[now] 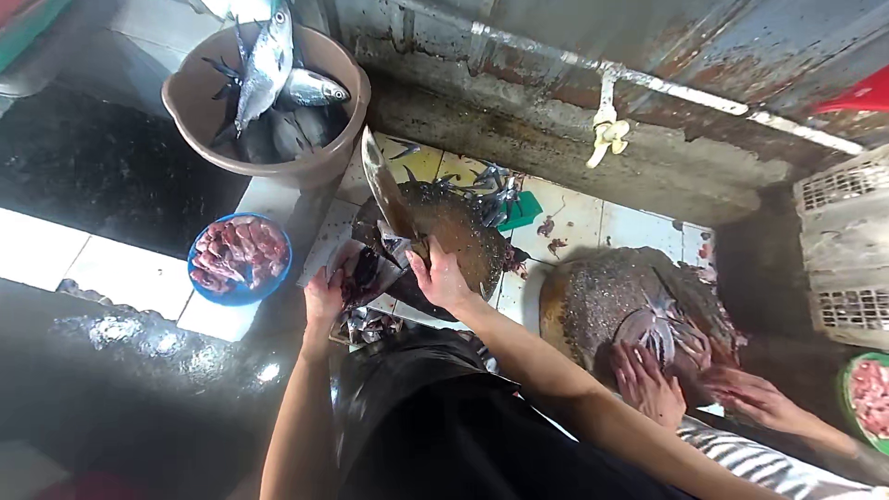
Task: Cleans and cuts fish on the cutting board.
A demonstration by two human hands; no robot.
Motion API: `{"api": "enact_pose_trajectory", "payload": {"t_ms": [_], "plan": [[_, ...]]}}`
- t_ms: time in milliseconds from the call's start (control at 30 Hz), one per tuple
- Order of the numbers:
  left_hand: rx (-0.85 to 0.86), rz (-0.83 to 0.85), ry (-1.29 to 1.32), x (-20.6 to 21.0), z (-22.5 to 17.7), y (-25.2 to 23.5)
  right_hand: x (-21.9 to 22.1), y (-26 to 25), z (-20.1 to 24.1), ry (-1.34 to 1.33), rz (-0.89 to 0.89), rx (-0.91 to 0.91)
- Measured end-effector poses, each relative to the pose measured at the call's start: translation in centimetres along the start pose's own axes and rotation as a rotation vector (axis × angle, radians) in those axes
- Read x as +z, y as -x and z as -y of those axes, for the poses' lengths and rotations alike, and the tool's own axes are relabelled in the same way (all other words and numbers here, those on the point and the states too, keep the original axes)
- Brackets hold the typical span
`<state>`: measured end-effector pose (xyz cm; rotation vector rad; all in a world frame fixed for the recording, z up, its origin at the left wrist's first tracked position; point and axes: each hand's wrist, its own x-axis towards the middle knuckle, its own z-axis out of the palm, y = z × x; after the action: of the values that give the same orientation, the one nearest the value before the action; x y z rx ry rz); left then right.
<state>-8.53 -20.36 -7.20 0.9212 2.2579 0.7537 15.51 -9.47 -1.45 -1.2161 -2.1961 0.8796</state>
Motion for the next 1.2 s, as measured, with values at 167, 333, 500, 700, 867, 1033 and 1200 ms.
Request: {"api": "enact_pose_trajectory", "payload": {"t_ms": [167, 333, 500, 700, 867, 1033, 1200], "plan": [[0.029, 0.027, -0.026, -0.3, -0.1, 0.4, 2.8, 0.5, -3.2, 0.339, 0.597, 0.348], [0.052, 0.029, -0.031, -0.3, 0.0, 0.7, -0.2, 0.4, 0.2, 0.208, 0.377, 0.239], [0.060, 0.013, -0.048, -0.4, 0.2, 1.1, 1.8, 3.2, -1.6, 0.397, 0.456, 0.324], [0.072, -0.133, 0.134, -1.8, -0.2, 3.2, 1.7, 2.5, -0.5, 0.455, 0.611, 0.419], [0.207, -0.343, 0.675, -1.7, -2.9, 5.1, 0.1, 0.7, -2.0, 0.173, 0.612, 0.496], [0.066, -0.144, 1.143, 3.4, -3.8, 4.1, -1.0, -1.2, -4.8, 0.121, 0.459, 0.613], [-0.109, 0.130, 0.735, 7.0, -1.7, 3.3, -1.2, -0.6, -2.7, 0.076, 0.289, 0.487]]}}
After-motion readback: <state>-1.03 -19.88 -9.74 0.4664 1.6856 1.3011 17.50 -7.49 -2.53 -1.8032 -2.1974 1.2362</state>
